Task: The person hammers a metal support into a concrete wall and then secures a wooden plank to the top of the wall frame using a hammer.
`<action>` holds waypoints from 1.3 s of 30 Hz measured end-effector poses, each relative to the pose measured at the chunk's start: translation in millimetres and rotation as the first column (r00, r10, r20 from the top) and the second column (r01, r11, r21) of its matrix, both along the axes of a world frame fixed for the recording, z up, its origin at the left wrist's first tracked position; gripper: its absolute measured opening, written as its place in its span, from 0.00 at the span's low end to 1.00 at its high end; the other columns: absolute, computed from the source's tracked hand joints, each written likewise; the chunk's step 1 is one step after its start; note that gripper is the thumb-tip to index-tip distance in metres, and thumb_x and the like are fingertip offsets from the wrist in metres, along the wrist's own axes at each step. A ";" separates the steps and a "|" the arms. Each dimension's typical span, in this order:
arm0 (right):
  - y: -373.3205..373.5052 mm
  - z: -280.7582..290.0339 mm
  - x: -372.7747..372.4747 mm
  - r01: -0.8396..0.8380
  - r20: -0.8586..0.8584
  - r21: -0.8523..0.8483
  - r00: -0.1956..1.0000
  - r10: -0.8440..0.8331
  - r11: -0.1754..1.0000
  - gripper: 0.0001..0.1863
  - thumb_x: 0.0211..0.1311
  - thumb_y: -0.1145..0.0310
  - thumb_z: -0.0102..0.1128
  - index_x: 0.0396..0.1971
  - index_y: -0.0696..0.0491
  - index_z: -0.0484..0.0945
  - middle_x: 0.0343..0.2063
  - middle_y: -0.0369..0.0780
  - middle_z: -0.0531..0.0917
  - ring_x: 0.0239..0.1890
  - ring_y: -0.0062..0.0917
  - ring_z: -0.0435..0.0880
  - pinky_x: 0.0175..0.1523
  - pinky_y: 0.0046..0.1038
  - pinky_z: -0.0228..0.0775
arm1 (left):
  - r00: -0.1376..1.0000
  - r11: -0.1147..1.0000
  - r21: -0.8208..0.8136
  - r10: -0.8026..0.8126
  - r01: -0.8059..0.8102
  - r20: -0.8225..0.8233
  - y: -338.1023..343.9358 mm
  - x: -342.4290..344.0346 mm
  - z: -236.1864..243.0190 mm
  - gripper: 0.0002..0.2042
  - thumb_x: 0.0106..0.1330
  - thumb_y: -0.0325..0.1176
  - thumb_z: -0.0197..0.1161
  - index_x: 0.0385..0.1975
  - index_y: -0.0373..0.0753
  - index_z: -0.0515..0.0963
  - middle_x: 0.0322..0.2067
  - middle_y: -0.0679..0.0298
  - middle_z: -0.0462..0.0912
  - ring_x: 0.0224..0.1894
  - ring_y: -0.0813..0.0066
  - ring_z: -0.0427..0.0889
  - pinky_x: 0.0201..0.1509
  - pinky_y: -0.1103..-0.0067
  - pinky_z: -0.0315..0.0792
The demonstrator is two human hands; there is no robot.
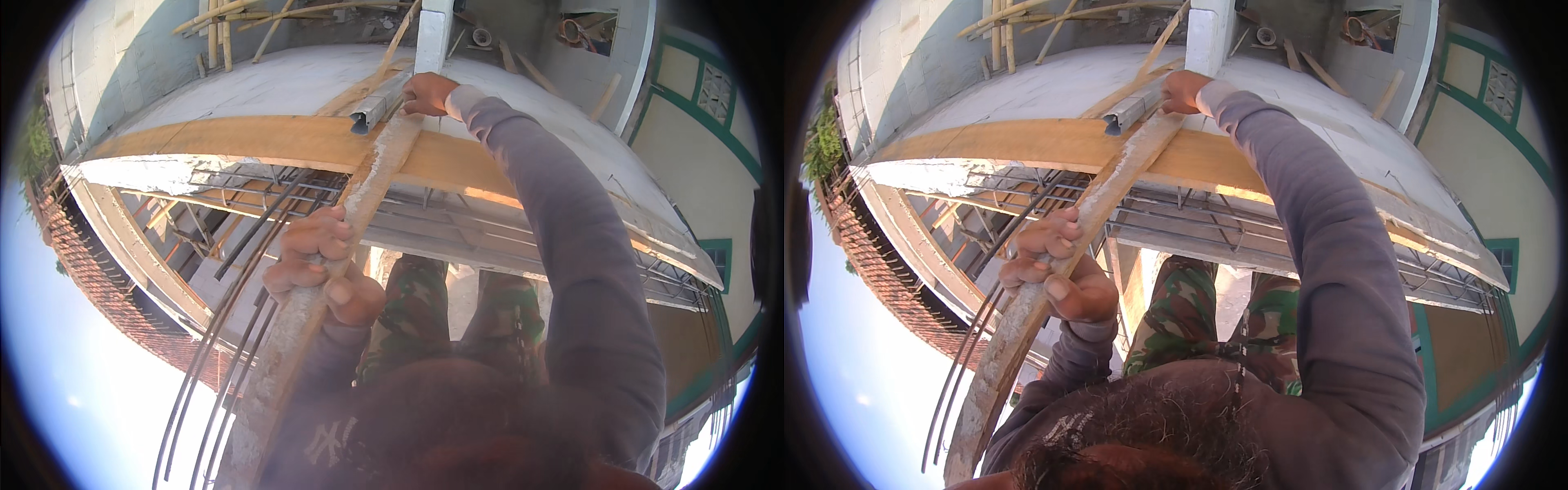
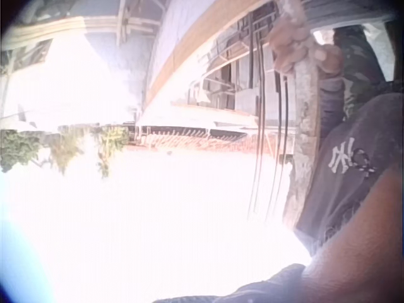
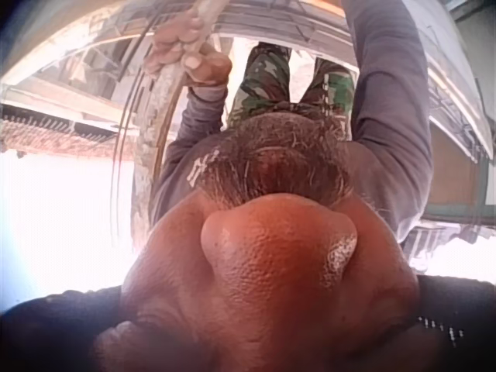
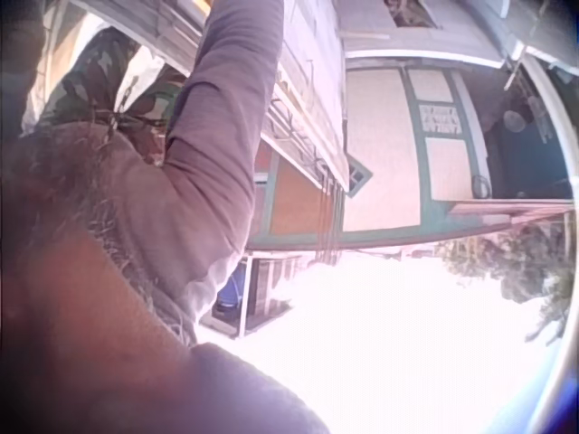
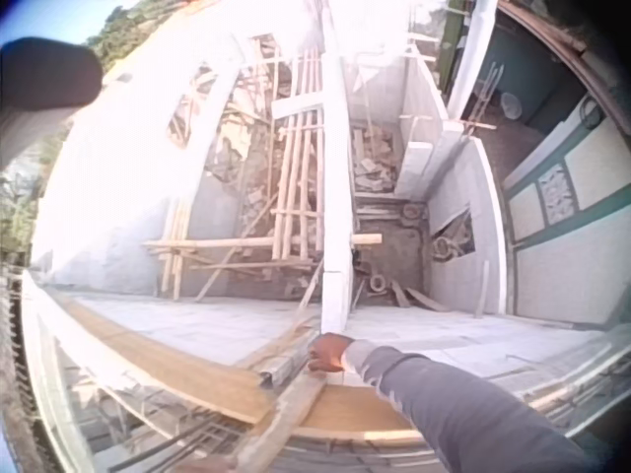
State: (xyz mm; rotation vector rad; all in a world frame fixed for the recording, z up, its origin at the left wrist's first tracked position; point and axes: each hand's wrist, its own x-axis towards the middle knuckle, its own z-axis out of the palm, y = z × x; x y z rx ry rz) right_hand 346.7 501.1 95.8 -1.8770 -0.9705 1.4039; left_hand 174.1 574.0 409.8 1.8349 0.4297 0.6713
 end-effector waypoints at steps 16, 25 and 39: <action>28.8 -0.1 -0.9 -0.145 0.056 0.057 0.988 0.142 0.988 0.17 0.56 0.58 0.70 0.30 0.59 0.82 0.30 0.50 0.85 0.37 0.46 0.85 0.45 0.45 0.74 | 0.998 1.000 -0.005 0.023 -0.023 0.052 -1.5 1.0 -4.4 0.12 0.71 0.41 0.55 0.42 0.45 0.61 0.33 0.59 0.71 0.40 0.66 0.79 0.56 0.57 0.79; -38.1 35.9 7.2 -0.291 0.100 -0.223 0.943 0.318 0.930 0.15 0.58 0.58 0.69 0.32 0.57 0.83 0.32 0.48 0.86 0.39 0.45 0.85 0.45 0.45 0.74 | 1.000 1.000 0.017 0.001 -0.002 0.017 -2.5 1.2 0.5 0.13 0.69 0.38 0.54 0.41 0.43 0.57 0.36 0.57 0.72 0.41 0.65 0.78 0.59 0.53 0.78; -235.2 305.1 -48.0 0.782 -0.163 -0.315 0.514 -0.842 0.538 0.22 0.66 0.51 0.67 0.33 0.59 0.82 0.29 0.39 0.84 0.29 0.23 0.79 0.39 0.28 0.74 | 0.964 0.976 -0.131 -0.194 0.171 -0.184 -62.5 -1.3 49.3 0.11 0.71 0.24 0.61 0.47 0.37 0.67 0.51 0.54 0.76 0.54 0.66 0.77 0.61 0.71 0.70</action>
